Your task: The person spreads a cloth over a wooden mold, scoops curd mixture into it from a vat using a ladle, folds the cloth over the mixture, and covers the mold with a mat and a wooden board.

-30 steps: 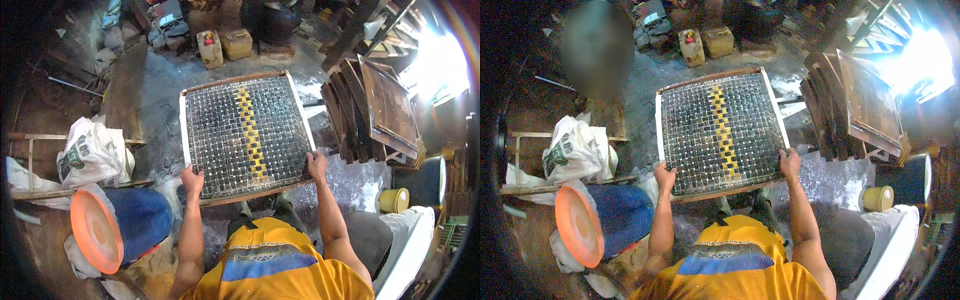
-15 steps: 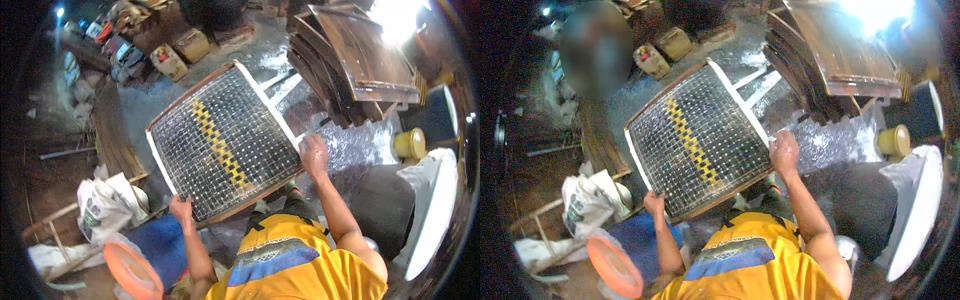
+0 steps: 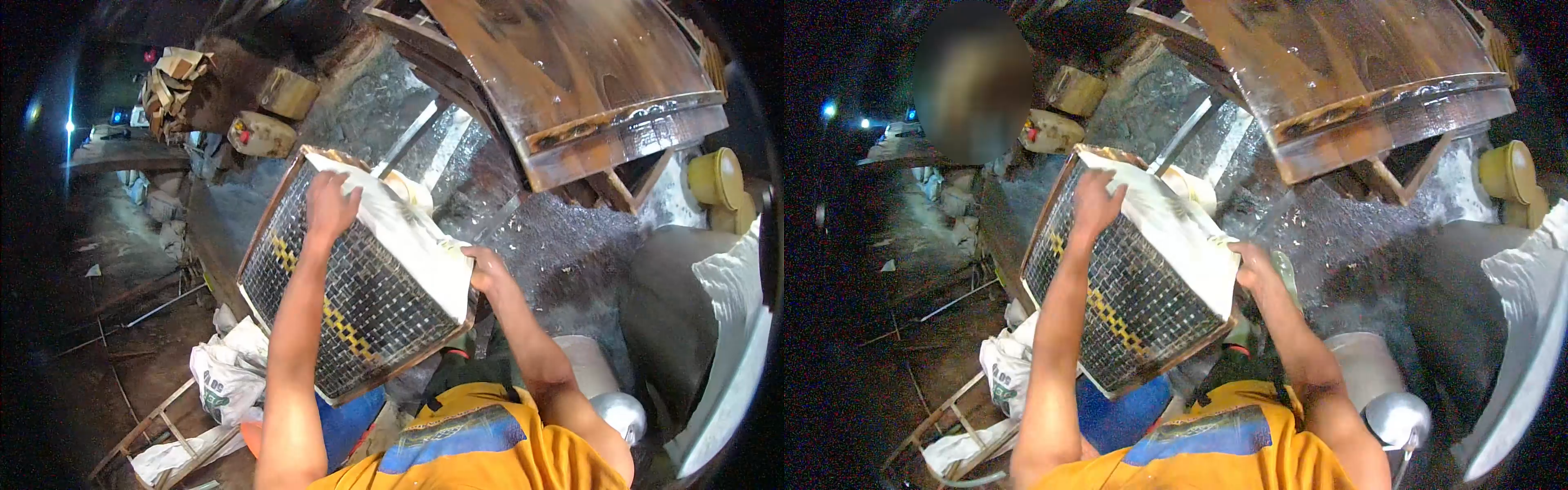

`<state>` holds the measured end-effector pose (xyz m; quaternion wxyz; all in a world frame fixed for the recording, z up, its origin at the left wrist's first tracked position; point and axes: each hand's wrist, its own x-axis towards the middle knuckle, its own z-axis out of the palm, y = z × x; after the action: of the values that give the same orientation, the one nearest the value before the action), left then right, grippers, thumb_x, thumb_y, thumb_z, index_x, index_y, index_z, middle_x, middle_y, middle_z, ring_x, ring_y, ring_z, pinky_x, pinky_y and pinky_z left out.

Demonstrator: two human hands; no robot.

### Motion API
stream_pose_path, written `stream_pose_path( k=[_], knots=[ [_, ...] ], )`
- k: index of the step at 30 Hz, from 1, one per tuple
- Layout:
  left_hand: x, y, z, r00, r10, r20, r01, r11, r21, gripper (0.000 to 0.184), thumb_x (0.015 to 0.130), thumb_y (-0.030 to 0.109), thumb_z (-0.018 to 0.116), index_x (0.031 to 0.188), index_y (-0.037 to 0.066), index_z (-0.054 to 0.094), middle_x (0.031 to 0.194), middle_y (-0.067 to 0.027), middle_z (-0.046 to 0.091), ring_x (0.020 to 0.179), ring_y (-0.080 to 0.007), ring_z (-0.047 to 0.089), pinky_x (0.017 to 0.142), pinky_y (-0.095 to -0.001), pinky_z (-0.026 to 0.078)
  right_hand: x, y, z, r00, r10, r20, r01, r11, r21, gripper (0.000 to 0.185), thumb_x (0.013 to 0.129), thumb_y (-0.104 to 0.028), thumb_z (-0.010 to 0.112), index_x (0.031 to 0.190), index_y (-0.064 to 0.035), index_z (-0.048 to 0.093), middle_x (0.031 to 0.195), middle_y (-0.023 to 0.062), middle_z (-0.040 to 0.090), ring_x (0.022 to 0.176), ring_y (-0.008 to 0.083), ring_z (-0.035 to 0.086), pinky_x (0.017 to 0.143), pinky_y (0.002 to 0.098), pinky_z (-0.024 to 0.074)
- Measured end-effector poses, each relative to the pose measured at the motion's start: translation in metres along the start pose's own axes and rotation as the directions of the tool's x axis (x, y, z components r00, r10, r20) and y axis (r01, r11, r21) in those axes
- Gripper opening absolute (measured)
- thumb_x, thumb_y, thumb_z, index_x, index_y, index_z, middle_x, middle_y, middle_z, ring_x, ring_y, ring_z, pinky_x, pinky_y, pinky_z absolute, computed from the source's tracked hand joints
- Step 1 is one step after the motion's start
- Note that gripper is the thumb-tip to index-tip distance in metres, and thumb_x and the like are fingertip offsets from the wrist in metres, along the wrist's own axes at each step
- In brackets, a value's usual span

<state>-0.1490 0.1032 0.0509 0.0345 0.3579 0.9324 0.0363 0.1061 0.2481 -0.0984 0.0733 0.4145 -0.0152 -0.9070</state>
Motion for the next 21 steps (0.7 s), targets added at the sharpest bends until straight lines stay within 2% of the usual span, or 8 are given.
stream_pose_path(
  k=[4,7,10,13,16,18,20,21],
  knots=[
    [0.069,0.007,0.05,0.966,-0.094,0.24,-0.049,0.847,0.529,0.046,0.078,0.036,0.06,0.115,0.01,0.062,0.131,-0.0183,0.048,0.129,-0.0331,0.037,0.106,-0.0571,0.018,0.013,-0.002,-0.014,0.995,-0.042,0.092,0.015,0.96,0.279,0.044,0.09,-0.019,0.052,0.121,0.0107,0.046,0.12,0.0255,0.054,0.112,0.0347,0.055,0.099,0.0468,0.042],
    [0.079,0.029,0.055,0.882,-0.281,0.379,-0.058,0.733,0.678,0.043,0.075,0.029,0.06,0.113,0.009,0.064,0.13,-0.0158,0.052,0.126,-0.0322,0.043,0.106,-0.0591,0.017,0.008,0.004,0.0,0.98,-0.026,0.198,-0.052,0.925,0.375,0.05,0.09,-0.033,0.056,0.124,0.003,0.049,0.125,0.0188,0.054,0.112,0.0327,0.055,0.101,0.0469,0.0399],
    [0.095,0.028,0.073,0.779,-0.246,0.577,-0.222,0.752,0.621,0.037,0.074,0.021,0.059,0.109,0.01,0.066,0.118,-0.0103,0.061,0.117,-0.0311,0.053,0.104,-0.0599,0.019,0.011,-0.003,0.0,0.952,-0.016,0.307,-0.078,0.954,0.291,0.047,0.089,-0.029,0.058,0.125,0.0002,0.049,0.119,0.0157,0.058,0.105,0.0315,0.059,0.097,0.0444,0.0441],
    [0.097,0.03,0.068,0.842,-0.162,0.514,-0.16,0.836,0.525,0.027,0.074,0.017,0.06,0.098,0.011,0.069,0.107,-0.0089,0.066,0.109,-0.0288,0.058,0.102,-0.0592,0.023,-0.02,-0.024,0.02,0.961,-0.183,0.206,0.203,0.976,-0.079,0.04,0.09,-0.024,0.057,0.12,0.0024,0.052,0.111,0.0149,0.062,0.1,0.0274,0.06,0.091,0.0398,0.046],
    [0.092,0.034,0.049,0.93,-0.049,0.366,-0.094,0.926,0.364,0.032,0.076,0.03,0.063,0.1,0.01,0.066,0.107,-0.0144,0.063,0.106,-0.0317,0.057,0.102,-0.0578,0.027,-0.069,-0.021,0.041,0.745,-0.635,0.205,0.56,0.428,-0.709,0.036,0.092,-0.021,0.054,0.114,0.0069,0.055,0.108,0.0116,0.062,0.095,0.0201,0.059,0.083,0.0346,0.0464],
    [0.08,0.035,0.024,0.979,-0.022,0.203,0.008,0.997,0.072,0.037,0.075,0.035,0.066,0.1,0.007,0.066,0.109,-0.0134,0.063,0.108,-0.0315,0.055,0.102,-0.0589,0.026,-0.123,-0.003,0.069,0.663,-0.66,0.352,0.611,0.205,-0.765,0.028,0.092,-0.018,0.053,0.106,0.0067,0.058,0.094,0.0119,0.064,0.089,0.0164,0.057,0.078,0.0317,0.0442],
    [0.058,0.019,0.016,0.994,-0.028,-0.106,-0.001,0.964,-0.266,0.03,0.073,0.022,0.07,0.096,0.003,0.066,0.105,-0.0111,0.065,0.102,-0.0266,0.059,0.098,-0.0471,0.037,-0.144,0.038,0.075,0.545,-0.639,0.543,0.704,-0.003,-0.71,0.023,0.09,-0.013,0.055,0.103,0.0055,0.059,0.093,0.0144,0.063,0.087,0.0221,0.059,0.08,0.036,0.0446],
    [0.04,0.009,0.008,0.973,-0.089,-0.212,-0.03,0.866,-0.499,0.027,0.072,0.018,0.07,0.093,0.002,0.066,0.103,-0.0111,0.065,0.101,-0.0251,0.059,0.096,-0.0427,0.039,-0.152,0.056,0.084,0.367,-0.571,0.734,0.709,-0.339,-0.618,0.022,0.087,-0.011,0.057,0.102,0.0046,0.06,0.094,0.0167,0.062,0.088,0.0273,0.058,0.081,0.0395,0.044]
  ],
)
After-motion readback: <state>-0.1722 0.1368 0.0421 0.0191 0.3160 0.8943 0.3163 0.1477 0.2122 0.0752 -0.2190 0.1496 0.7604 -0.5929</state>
